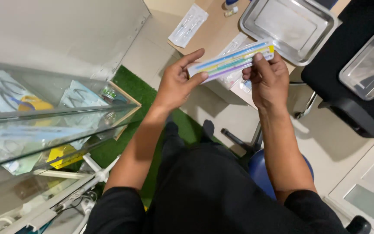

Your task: Checking and organizing various dental materials and tools on a lab bench.

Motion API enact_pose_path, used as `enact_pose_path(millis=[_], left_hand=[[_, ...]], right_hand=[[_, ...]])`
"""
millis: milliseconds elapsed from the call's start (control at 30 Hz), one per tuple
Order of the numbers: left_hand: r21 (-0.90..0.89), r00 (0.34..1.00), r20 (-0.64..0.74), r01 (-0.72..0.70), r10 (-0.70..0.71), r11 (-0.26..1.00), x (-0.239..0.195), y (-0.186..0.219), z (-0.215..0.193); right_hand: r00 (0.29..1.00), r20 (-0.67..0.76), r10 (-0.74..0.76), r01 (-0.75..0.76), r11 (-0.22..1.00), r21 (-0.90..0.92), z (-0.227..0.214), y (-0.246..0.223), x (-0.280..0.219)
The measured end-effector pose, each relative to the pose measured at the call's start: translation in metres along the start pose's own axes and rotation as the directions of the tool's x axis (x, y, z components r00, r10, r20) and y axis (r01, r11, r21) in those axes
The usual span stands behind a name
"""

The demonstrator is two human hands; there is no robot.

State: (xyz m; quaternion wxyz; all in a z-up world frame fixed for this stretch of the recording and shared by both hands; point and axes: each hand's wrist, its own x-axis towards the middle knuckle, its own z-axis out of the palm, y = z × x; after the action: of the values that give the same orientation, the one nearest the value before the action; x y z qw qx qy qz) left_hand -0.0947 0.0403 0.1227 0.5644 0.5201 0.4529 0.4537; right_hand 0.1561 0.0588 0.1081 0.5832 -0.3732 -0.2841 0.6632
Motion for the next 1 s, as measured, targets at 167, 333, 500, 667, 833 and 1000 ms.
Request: enact_pose_path(millis=[167, 333, 500, 667, 833, 1000], left_hand=[[-0.213, 0.998, -0.049, 0.028, -0.039, 0.977, -0.034, 0.04, 0.0], [-0.276, 0.985, -0.162, 0.014, -0.061, 0.961, -0.076, 0.064, 0.001], [-0.249, 0.983, -0.175, 0.006, -0.051, 0.968, -0.157, 0.086, -0.019], [0.056, 0.991, -0.127, 0.058, -0.051, 0.997, -0.25, 0.1, -0.041], [0.254, 0.909, -0.401, 0.229, -0.113, 0.94, -0.357, 0.088, -0.075], [0.054, 0.628, -0.775, 0.172, -0.067, 0.984, -0.434, 0.048, -0.115]], right_hand=[[0.997, 0.048, -0.055, 0.057, 0.998, -0.025, 0.023, -0.033, -0.029], [0.986, 0.165, -0.037, 0.054, 0.994, -0.098, 0.035, -0.048, -0.051], [0.922, 0.386, -0.029, 0.131, 0.961, -0.243, 0.067, -0.049, -0.088], [0.8, 0.587, 0.125, 0.072, 0.951, -0.301, 0.124, -0.028, -0.116], [0.543, 0.771, 0.333, 0.189, 0.846, -0.498, 0.197, 0.024, -0.146], [0.431, 0.797, 0.423, 0.122, 0.848, -0.516, 0.261, 0.087, -0.163]])
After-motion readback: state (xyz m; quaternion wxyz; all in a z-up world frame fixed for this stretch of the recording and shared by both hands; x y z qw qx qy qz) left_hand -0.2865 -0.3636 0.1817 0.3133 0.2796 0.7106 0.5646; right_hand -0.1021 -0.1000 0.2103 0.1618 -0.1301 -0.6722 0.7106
